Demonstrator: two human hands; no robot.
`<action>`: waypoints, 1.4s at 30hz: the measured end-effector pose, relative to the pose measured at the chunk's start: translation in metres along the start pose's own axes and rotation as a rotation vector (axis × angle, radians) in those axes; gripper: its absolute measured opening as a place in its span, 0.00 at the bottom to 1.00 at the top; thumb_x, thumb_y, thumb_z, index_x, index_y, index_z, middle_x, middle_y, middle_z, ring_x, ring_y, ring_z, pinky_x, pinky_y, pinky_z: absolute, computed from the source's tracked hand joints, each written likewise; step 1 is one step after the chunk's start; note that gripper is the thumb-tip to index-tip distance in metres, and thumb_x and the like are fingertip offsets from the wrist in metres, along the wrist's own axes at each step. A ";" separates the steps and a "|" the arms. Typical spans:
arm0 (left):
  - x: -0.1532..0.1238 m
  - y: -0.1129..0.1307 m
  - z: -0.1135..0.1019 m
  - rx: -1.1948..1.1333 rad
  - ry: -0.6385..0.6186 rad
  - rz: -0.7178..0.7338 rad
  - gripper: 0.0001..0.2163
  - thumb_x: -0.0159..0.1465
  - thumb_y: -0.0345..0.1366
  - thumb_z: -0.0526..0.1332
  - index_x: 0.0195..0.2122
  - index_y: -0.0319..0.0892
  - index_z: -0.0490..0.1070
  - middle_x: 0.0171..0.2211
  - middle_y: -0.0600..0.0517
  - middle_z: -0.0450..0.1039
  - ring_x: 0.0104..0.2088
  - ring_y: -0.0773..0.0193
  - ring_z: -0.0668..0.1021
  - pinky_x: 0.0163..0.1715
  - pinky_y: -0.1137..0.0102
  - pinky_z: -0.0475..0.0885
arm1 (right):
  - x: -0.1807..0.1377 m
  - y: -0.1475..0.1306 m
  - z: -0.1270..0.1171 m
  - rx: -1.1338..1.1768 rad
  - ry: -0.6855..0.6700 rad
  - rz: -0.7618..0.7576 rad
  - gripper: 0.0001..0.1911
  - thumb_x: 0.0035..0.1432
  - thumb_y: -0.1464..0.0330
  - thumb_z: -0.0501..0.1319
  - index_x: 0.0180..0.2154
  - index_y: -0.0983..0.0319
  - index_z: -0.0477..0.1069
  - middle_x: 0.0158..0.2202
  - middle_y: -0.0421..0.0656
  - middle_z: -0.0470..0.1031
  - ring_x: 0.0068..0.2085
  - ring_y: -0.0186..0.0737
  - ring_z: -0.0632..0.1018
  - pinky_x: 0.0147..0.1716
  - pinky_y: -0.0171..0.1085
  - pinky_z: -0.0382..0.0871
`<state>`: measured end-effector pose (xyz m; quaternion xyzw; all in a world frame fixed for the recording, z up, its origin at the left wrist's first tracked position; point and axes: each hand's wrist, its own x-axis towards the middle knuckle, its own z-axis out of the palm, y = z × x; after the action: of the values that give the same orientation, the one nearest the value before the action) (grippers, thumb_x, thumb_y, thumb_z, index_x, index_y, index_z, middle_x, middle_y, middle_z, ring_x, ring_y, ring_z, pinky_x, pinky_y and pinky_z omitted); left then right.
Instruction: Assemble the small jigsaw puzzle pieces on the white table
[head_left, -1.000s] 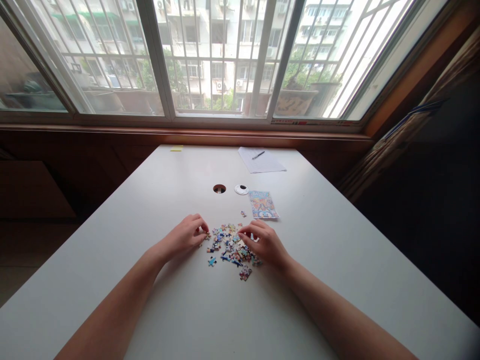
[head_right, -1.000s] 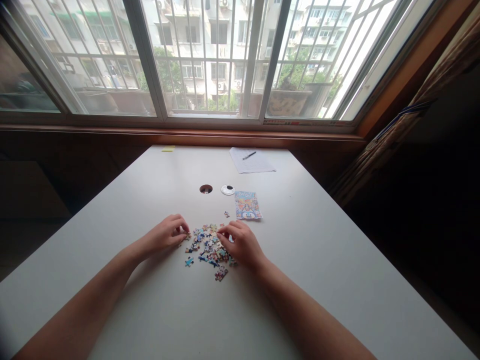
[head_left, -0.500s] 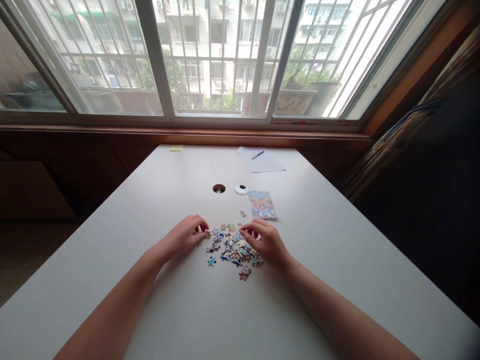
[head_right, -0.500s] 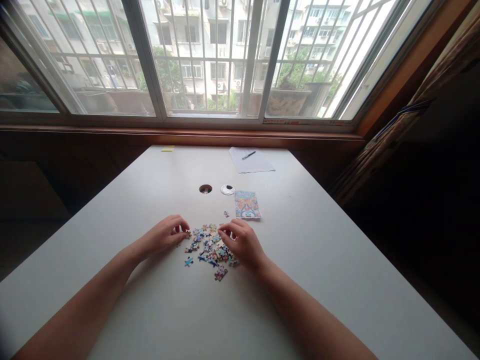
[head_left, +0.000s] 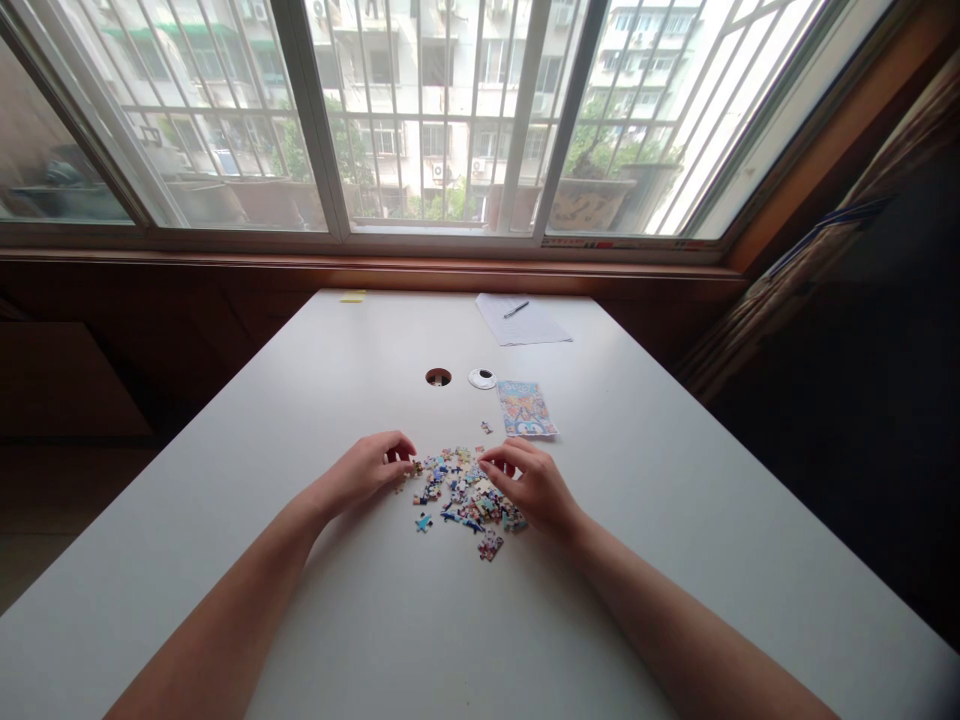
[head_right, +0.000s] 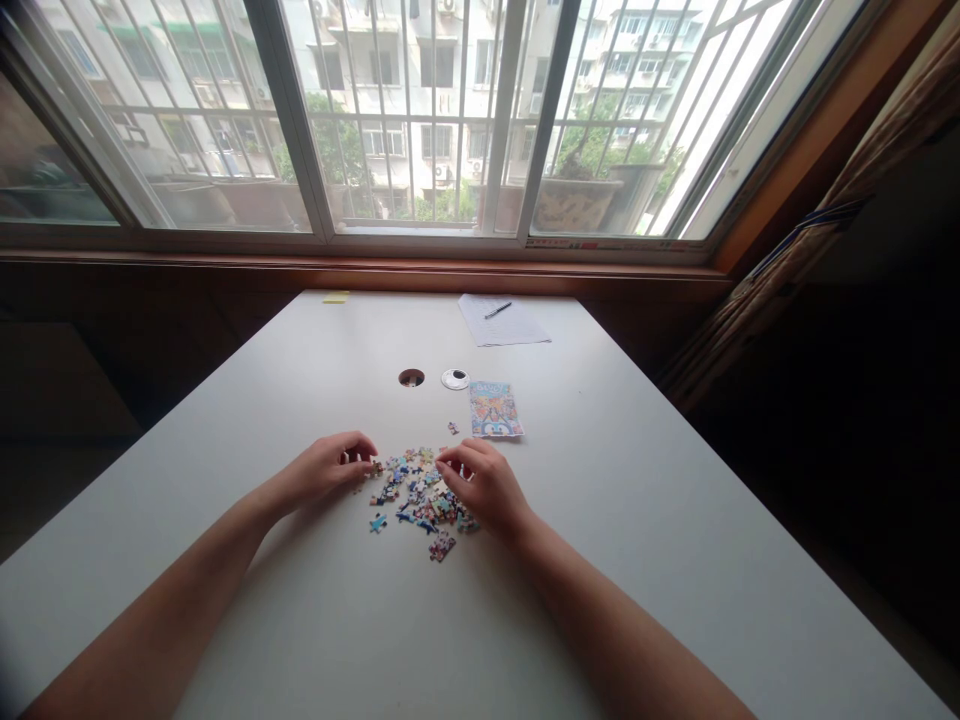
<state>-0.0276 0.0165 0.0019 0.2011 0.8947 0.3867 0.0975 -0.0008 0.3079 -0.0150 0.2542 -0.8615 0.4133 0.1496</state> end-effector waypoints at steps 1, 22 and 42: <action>0.000 0.000 0.000 -0.009 -0.006 -0.005 0.07 0.64 0.39 0.61 0.40 0.45 0.74 0.36 0.53 0.77 0.36 0.61 0.76 0.36 0.69 0.68 | 0.000 0.000 0.000 0.001 -0.002 -0.001 0.06 0.65 0.68 0.62 0.37 0.59 0.77 0.30 0.41 0.73 0.31 0.37 0.72 0.35 0.37 0.68; 0.001 -0.002 -0.006 -0.064 -0.001 -0.064 0.11 0.63 0.44 0.60 0.38 0.44 0.77 0.39 0.50 0.79 0.41 0.57 0.78 0.41 0.67 0.71 | 0.000 -0.002 0.000 0.024 -0.017 0.001 0.08 0.66 0.65 0.61 0.36 0.59 0.77 0.31 0.41 0.74 0.30 0.36 0.72 0.33 0.36 0.68; 0.003 -0.010 -0.007 0.094 0.082 -0.142 0.11 0.62 0.44 0.59 0.35 0.45 0.78 0.40 0.49 0.80 0.42 0.53 0.79 0.43 0.64 0.70 | 0.000 -0.002 0.000 0.017 -0.010 -0.003 0.09 0.66 0.64 0.61 0.36 0.59 0.78 0.30 0.42 0.74 0.29 0.36 0.72 0.33 0.36 0.68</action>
<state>-0.0359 0.0071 -0.0012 0.1252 0.9271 0.3445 0.0784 0.0000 0.3069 -0.0135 0.2588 -0.8583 0.4192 0.1439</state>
